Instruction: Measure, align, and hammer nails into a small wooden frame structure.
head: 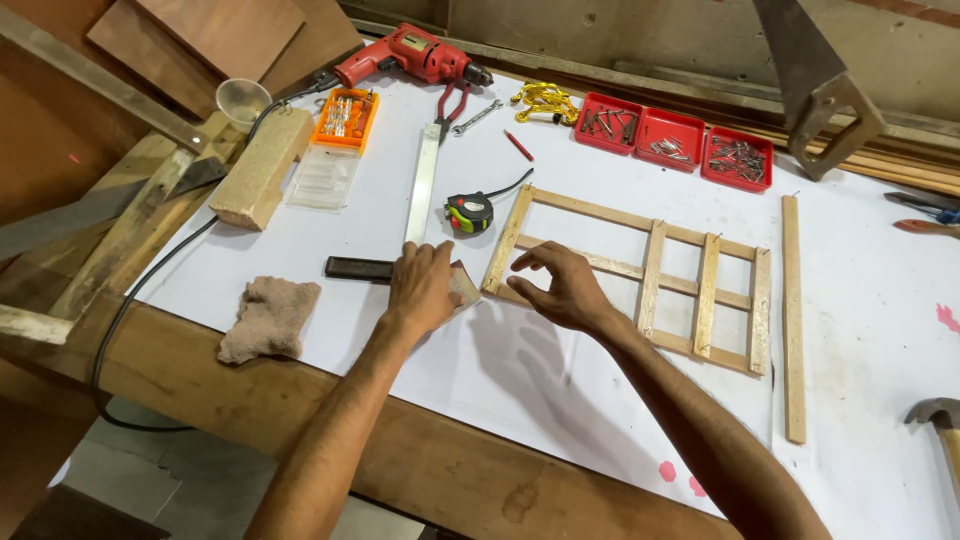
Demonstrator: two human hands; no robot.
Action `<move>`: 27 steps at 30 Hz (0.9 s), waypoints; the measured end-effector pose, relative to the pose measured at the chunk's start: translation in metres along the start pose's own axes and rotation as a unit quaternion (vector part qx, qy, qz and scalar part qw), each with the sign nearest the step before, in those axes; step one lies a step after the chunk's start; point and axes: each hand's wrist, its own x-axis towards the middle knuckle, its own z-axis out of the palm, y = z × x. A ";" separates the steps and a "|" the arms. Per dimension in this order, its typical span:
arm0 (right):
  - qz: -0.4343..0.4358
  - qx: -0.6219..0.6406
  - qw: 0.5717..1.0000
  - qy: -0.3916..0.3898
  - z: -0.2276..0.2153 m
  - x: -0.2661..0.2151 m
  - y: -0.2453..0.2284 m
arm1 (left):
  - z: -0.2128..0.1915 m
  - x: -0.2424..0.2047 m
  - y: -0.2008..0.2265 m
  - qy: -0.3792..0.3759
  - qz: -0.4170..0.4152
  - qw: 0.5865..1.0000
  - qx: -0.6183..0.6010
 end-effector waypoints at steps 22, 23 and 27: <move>0.192 0.357 0.914 0.022 -0.116 -0.106 0.072 | -0.018 0.102 0.187 -0.017 0.173 0.855 -0.489; 0.203 0.359 0.910 0.032 -0.122 -0.115 0.071 | -0.012 0.105 0.196 -0.051 0.153 0.825 -0.542; 0.223 0.387 0.889 0.098 -0.126 -0.136 0.104 | -0.002 0.112 0.220 -0.131 0.116 0.774 -0.609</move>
